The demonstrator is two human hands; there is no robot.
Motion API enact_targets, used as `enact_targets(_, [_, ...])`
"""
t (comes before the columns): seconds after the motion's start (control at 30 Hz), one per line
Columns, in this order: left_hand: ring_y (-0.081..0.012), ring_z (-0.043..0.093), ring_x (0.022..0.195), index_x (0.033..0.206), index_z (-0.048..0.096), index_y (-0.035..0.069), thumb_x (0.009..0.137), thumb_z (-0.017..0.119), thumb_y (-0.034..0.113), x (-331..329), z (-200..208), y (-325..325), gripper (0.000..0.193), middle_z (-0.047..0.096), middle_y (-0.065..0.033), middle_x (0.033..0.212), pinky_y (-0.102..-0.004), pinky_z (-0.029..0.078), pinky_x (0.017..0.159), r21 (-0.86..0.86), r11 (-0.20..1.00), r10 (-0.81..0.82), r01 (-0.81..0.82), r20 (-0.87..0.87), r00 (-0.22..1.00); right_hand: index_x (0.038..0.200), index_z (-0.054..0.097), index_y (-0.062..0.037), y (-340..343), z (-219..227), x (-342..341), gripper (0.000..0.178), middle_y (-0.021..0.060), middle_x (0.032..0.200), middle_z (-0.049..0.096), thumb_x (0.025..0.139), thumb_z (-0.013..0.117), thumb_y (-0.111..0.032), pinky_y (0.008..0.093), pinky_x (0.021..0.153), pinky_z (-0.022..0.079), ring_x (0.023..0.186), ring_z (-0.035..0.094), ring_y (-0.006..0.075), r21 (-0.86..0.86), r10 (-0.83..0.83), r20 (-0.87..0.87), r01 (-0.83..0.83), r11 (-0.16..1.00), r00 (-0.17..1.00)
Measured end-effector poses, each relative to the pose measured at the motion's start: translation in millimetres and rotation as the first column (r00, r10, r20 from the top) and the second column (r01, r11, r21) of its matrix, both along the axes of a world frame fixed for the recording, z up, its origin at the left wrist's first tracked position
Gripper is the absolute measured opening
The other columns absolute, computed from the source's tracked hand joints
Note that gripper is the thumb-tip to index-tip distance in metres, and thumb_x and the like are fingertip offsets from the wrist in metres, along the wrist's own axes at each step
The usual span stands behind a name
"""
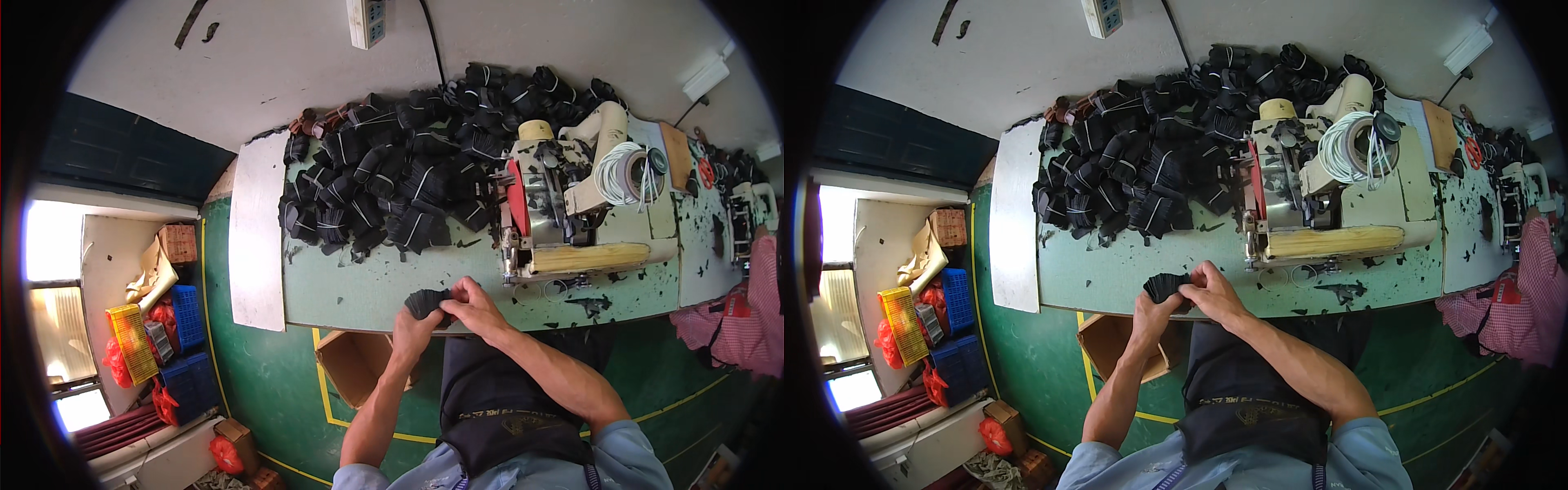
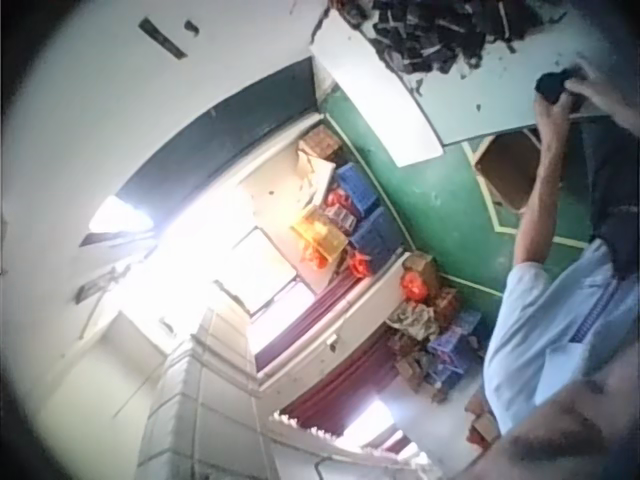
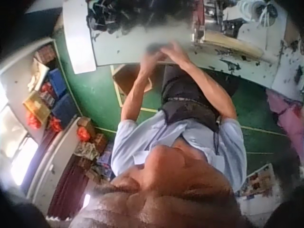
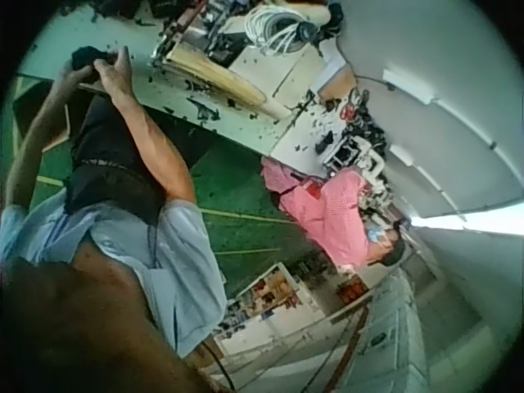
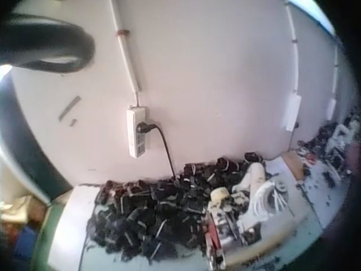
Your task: The person processes small shoe components using an industrial sewing machine.
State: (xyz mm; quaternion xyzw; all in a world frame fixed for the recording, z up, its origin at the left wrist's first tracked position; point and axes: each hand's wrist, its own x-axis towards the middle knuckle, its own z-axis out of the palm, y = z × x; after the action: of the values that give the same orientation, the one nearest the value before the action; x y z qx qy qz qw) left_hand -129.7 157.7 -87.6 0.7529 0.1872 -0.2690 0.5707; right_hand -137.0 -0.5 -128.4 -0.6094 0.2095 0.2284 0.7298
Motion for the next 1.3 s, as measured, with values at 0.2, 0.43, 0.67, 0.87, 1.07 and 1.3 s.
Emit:
enact_targets(0.2, [-0.0156, 0.067, 0.083, 0.104, 0.068, -0.004, 0.084, 0.067, 0.008, -7.0, -20.5, 11.5, 0.023, 0.071, -0.0084, 0.092, -0.0307, 0.055, 0.073, -0.045, 0.996, 0.074, -0.071, 0.083, 0.994, 0.105, 0.049, -0.0032, -2.9, -12.2, 4.2, 0.026, 0.0092, 0.091, 0.064, 0.088, 0.068, -0.004, 0.0341, 0.07, 0.051, 0.082, 0.062, 0.0172, -0.053, 0.095, 0.044, -0.093, 0.994, 0.995])
enact_targets(0.43, [-0.0283, 0.07, 0.09, 0.116, 0.059, -0.006, 0.086, 0.062, 0.002, -8.1, -37.1, 30.1, 0.031, 0.067, -0.0151, 0.105, -0.0403, 0.061, 0.076, -0.488, 0.785, 0.319, -0.382, -0.21, 0.924, 0.118, 0.049, -0.002, -9.4, -10.0, 15.5, 0.037, 0.0152, 0.091, 0.062, 0.086, 0.067, -0.003, 0.0478, 0.074, 0.05, 0.082, 0.063, 0.0385, -0.781, 0.37, 0.463, 0.174, 0.6, 0.805])
enact_targets(0.67, [-0.0245, 0.071, 0.09, 0.121, 0.058, -0.004, 0.092, 0.063, 0.004, -7.6, -23.6, 33.5, 0.031, 0.069, -0.0139, 0.108, -0.0369, 0.063, 0.073, -0.594, 0.732, 0.216, -0.334, -0.264, 0.94, 0.124, 0.06, -0.0029, 8.8, 20.1, 12.9, 0.037, 0.0122, 0.099, 0.062, 0.088, 0.067, -0.004, 0.0371, 0.07, 0.051, 0.079, 0.062, 0.0245, -0.368, 0.346, 0.525, -0.159, 0.916, 0.778])
enact_targets(0.87, [-0.0232, 0.071, 0.091, 0.122, 0.058, -0.002, 0.097, 0.063, 0.009, -10.0, -33.1, 47.2, 0.028, 0.069, -0.0122, 0.108, -0.0347, 0.063, 0.074, -0.602, 0.707, 0.239, -0.371, -0.291, 0.926, 0.114, 0.066, -0.004, 26.3, 18.2, 13.5, 0.026, 0.0122, 0.097, 0.065, 0.088, 0.069, -0.005, 0.0346, 0.07, 0.053, 0.077, 0.065, 0.0246, -0.356, 0.27, 0.499, -0.089, 0.93, 0.823])
enact_targets(1.07, [-0.023, 0.072, 0.087, 0.12, 0.06, -0.002, 0.096, 0.065, 0.012, -8.8, -32.9, 51.7, 0.028, 0.069, -0.0121, 0.107, -0.033, 0.063, 0.07, -0.517, 0.741, 0.338, -0.429, -0.265, 0.903, 0.106, 0.065, -0.0034, 42.1, 4.8, 17.1, 0.022, 0.015, 0.096, 0.066, 0.085, 0.07, -0.007, 0.0394, 0.075, 0.054, 0.084, 0.066, 0.0344, -0.452, 0.292, 0.52, -0.032, 0.892, 0.803])
enact_targets(1.3, [-0.0185, 0.069, 0.073, 0.111, 0.063, -0.005, 0.093, 0.068, 0.008, -23.6, -7.7, 73.5, 0.023, 0.07, -0.0111, 0.096, -0.0296, 0.06, 0.062, -0.176, 0.875, 0.46, -0.45, 0.021, 0.887, 0.103, 0.058, -0.0038, 68.9, -3.3, 32.0, 0.024, 0.0148, 0.092, 0.06, 0.086, 0.071, -0.015, 0.0466, 0.074, 0.053, 0.092, 0.064, 0.037, -0.689, 0.412, 0.493, 0.055, 0.722, 0.766])
